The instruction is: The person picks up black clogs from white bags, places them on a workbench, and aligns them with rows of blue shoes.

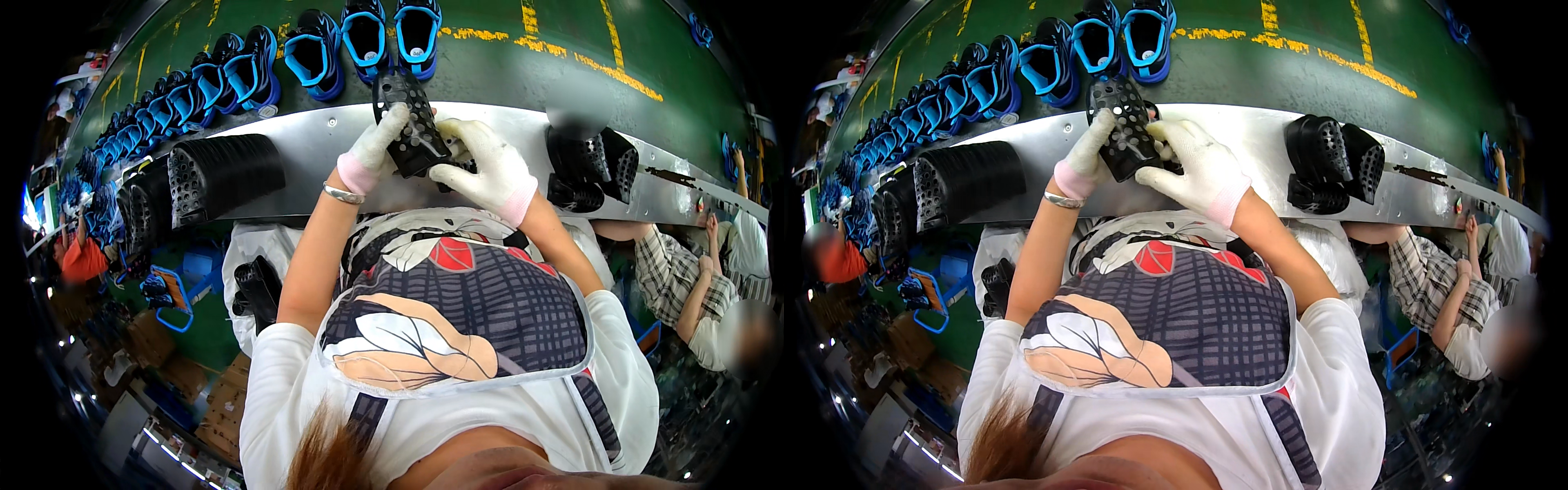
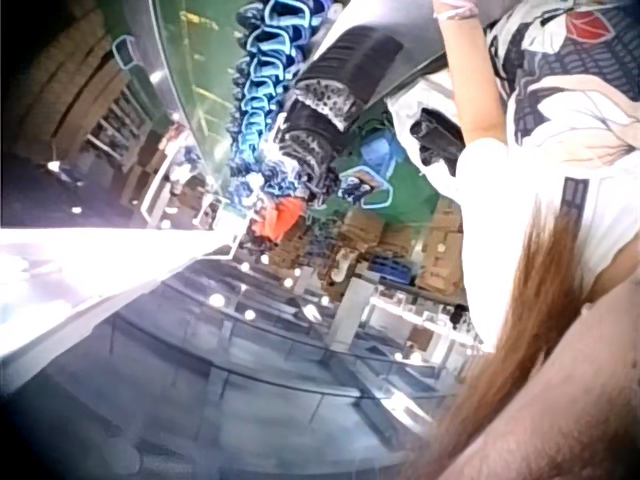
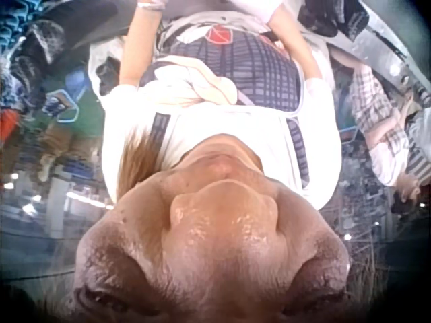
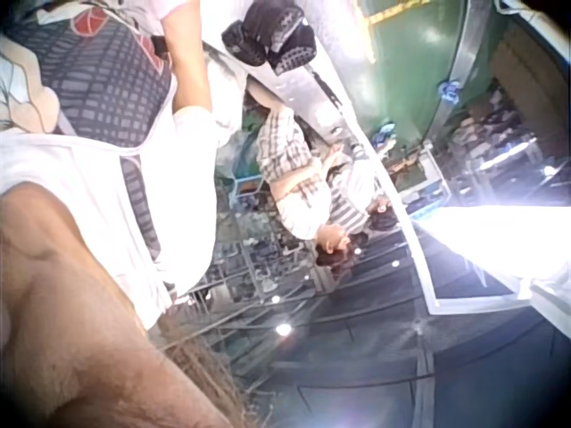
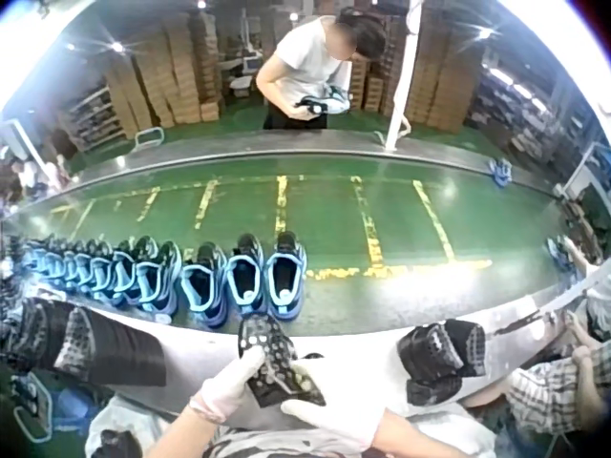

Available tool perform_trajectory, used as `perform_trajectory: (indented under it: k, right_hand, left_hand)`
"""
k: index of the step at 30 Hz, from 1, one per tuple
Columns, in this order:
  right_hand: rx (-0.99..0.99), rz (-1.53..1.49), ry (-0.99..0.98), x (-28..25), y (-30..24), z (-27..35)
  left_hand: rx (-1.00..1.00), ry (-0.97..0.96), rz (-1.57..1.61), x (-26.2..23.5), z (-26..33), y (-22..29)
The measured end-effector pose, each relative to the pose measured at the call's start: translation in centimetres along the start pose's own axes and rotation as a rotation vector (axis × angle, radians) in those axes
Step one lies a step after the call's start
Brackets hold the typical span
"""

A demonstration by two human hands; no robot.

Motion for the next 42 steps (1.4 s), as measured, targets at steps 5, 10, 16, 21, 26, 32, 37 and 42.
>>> perform_trajectory:
  k: [5, 10, 16, 21, 26, 32, 37, 42]
  right_hand:
    - [0.138, 0.129, 0.081, 1.4, 2.0, -1.9]
    - [0.259, 0.136, 0.077, 1.9, 2.3, -4.6]
    - [0.293, 0.161, 0.160, 1.9, 4.8, -7.1]
    - [0.408, 0.163, 0.166, -0.2, 6.1, -9.3]
    - [0.490, 0.323, -0.044, -3.7, 9.5, -13.9]
    - [0.554, 0.522, -0.194, -4.7, 10.0, -21.7]
    - [0.611, 0.767, -0.062, -0.8, 12.7, -24.2]
    - [0.627, 0.736, 0.051, 1.5, 15.3, -26.5]
  left_hand:
    - [0.094, 0.210, -0.171, -2.7, -0.8, 1.5]
    - [0.101, 0.313, -0.184, -5.3, -1.6, 2.4]
    - [0.078, 0.335, -0.216, -6.4, -4.4, 4.1]
    - [0.052, 0.276, -0.769, -8.7, -6.6, 5.4]
    - [0.384, 0.248, -1.310, -8.5, -8.8, 6.4]
    - [0.141, 0.283, -1.747, -10.0, -13.8, 3.3]
    - [-0.061, 0.245, -1.592, -9.8, -15.4, 2.5]
    - [-0.308, 0.074, -1.552, -13.2, -17.1, 0.0]
Point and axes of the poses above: each hand's wrist, its own z-axis away from the middle knuckle, its own x-axis out of the palm, y = z × x, the point moved 9 cm from there along -z, towards the middle knuckle, and after that the axes turned 9 degrees about -z, right-handed, at the moved point
